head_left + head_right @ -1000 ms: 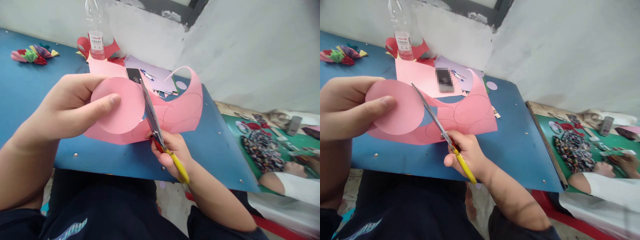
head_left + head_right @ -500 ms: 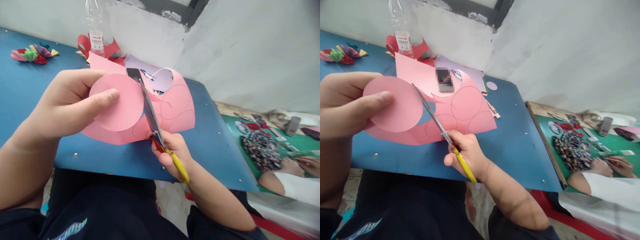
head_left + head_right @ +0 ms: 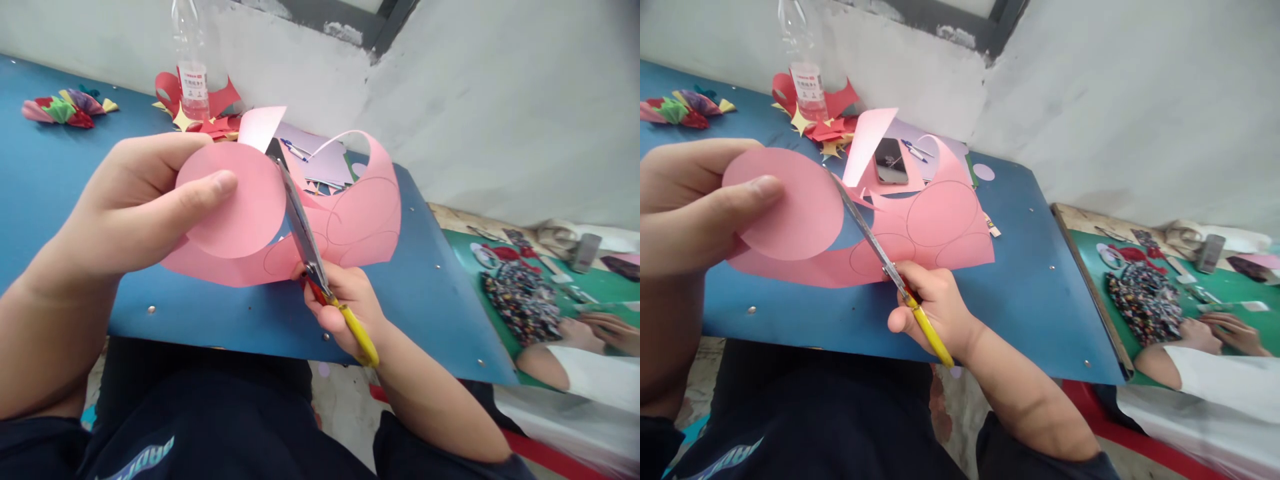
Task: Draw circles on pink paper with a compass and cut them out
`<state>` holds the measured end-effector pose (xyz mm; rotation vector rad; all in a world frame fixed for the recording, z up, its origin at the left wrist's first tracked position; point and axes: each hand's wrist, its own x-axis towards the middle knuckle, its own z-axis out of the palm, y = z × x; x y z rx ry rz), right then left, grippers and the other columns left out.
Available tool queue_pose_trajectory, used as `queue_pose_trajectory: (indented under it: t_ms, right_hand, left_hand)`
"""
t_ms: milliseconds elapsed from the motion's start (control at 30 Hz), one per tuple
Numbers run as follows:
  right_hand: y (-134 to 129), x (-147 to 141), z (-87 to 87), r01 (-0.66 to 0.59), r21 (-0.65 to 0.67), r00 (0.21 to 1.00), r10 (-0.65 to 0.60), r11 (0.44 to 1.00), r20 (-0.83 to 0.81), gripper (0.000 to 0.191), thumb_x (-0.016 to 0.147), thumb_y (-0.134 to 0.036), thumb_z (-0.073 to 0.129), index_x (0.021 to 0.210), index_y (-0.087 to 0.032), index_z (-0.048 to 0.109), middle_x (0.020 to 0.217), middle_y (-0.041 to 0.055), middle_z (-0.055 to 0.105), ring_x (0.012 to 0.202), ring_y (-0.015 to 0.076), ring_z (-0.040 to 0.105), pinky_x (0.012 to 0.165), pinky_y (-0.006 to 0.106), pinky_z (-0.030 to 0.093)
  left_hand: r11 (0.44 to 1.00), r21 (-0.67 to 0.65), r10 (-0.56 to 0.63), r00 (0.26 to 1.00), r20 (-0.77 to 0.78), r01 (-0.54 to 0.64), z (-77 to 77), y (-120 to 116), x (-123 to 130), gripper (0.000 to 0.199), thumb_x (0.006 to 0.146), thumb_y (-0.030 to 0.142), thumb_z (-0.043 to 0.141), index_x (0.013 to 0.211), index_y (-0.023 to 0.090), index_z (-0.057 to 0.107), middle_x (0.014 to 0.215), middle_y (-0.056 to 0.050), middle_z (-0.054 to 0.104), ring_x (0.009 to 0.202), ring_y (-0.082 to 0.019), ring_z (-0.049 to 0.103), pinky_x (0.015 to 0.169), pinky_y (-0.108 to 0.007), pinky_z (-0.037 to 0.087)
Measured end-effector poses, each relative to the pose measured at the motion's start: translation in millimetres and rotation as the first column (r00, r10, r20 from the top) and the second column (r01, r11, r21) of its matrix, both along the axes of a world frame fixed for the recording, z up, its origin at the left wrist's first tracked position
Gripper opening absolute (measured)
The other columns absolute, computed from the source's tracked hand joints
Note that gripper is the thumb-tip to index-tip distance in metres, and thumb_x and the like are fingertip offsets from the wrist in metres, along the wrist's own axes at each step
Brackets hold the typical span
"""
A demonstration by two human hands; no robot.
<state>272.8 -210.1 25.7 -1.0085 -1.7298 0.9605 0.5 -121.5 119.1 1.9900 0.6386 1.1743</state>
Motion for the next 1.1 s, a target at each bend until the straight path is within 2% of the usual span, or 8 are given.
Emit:
queue_pose_trajectory:
  t_ms: [200, 500, 700, 833, 967, 1100]
  right_hand:
    - [-0.6, 0.0, -1.3, -0.004, 0.029, 1.000, 0.004, 1.000, -0.001, 0.053, 0.088, -0.067, 0.081, 0.107, -0.018, 0.073, 0.058, -0.0061, 0.054, 0.047, 0.0108, 0.043, 0.047, 0.028, 0.039]
    - [1.9, 0.2, 0.3, -0.044, 0.056, 0.999, 0.044, 0.997, 0.008, 0.059, 0.089, -0.069, 0.079, 0.111, -0.015, 0.073, 0.059, -0.0064, 0.053, 0.048, 0.0089, 0.044, 0.048, 0.025, 0.038]
    - [1.7, 0.1, -1.3, -0.052, 0.048, 0.999, 0.052, 0.997, -0.002, 0.063, 0.088, -0.072, 0.079, 0.113, -0.015, 0.071, 0.059, -0.0067, 0.052, 0.049, 0.0085, 0.043, 0.047, 0.024, 0.038]
    - [2.8, 0.5, -2.7, -0.069, 0.068, 0.998, 0.069, 0.995, -0.011, 0.062, 0.088, -0.071, 0.080, 0.113, -0.016, 0.071, 0.059, -0.0069, 0.052, 0.049, 0.0078, 0.043, 0.046, 0.022, 0.037]
    - [2.8, 0.7, -3.0, -0.061, 0.051, 0.998, 0.062, 0.997, -0.020, 0.061, 0.087, -0.071, 0.081, 0.110, -0.016, 0.072, 0.059, -0.0066, 0.053, 0.048, 0.0078, 0.044, 0.045, 0.023, 0.037]
    - [1.2, 0.1, -2.0, -0.046, 0.043, 0.999, 0.048, 0.998, -0.024, 0.060, 0.087, -0.070, 0.081, 0.109, -0.015, 0.072, 0.058, -0.0063, 0.053, 0.047, 0.0087, 0.045, 0.043, 0.023, 0.036]
  left_hand:
    - [0.999, 0.003, -0.044, 0.999, 0.010, 0.044, -2.6, 4.0, -1.3, 0.045, 0.097, 0.053, 0.077, 0.077, 0.016, 0.062, 0.068, 0.003, 0.049, 0.049, 0.000, 0.042, 0.035, -0.008, 0.030]
    - [0.998, 0.026, -0.055, 0.998, -0.015, 0.056, -2.8, 8.2, -6.1, 0.029, 0.099, 0.031, 0.074, 0.076, 0.014, 0.066, 0.065, 0.003, 0.049, 0.046, 0.001, 0.041, 0.034, -0.007, 0.030]
    - [0.997, 0.008, -0.074, 0.996, -0.043, 0.074, -0.6, 7.9, -5.7, 0.031, 0.099, 0.031, 0.072, 0.076, 0.012, 0.066, 0.064, 0.005, 0.049, 0.048, 0.002, 0.043, 0.038, -0.005, 0.033]
    - [0.998, -0.006, -0.063, 0.997, -0.048, 0.063, 1.7, 5.1, -4.6, 0.028, 0.098, 0.023, 0.069, 0.072, 0.012, 0.064, 0.063, 0.005, 0.047, 0.048, 0.003, 0.043, 0.038, -0.004, 0.031]
    - [0.998, -0.015, -0.060, 0.998, -0.031, 0.060, 2.3, 2.9, -3.9, 0.018, 0.095, 0.014, 0.067, 0.077, 0.011, 0.068, 0.064, 0.004, 0.051, 0.049, 0.002, 0.045, 0.038, -0.004, 0.033]
    - [0.999, -0.005, -0.051, 0.998, -0.029, 0.051, 0.6, 4.6, -4.5, 0.019, 0.095, 0.014, 0.067, 0.076, 0.012, 0.068, 0.064, 0.004, 0.049, 0.050, 0.002, 0.043, 0.038, -0.005, 0.032]
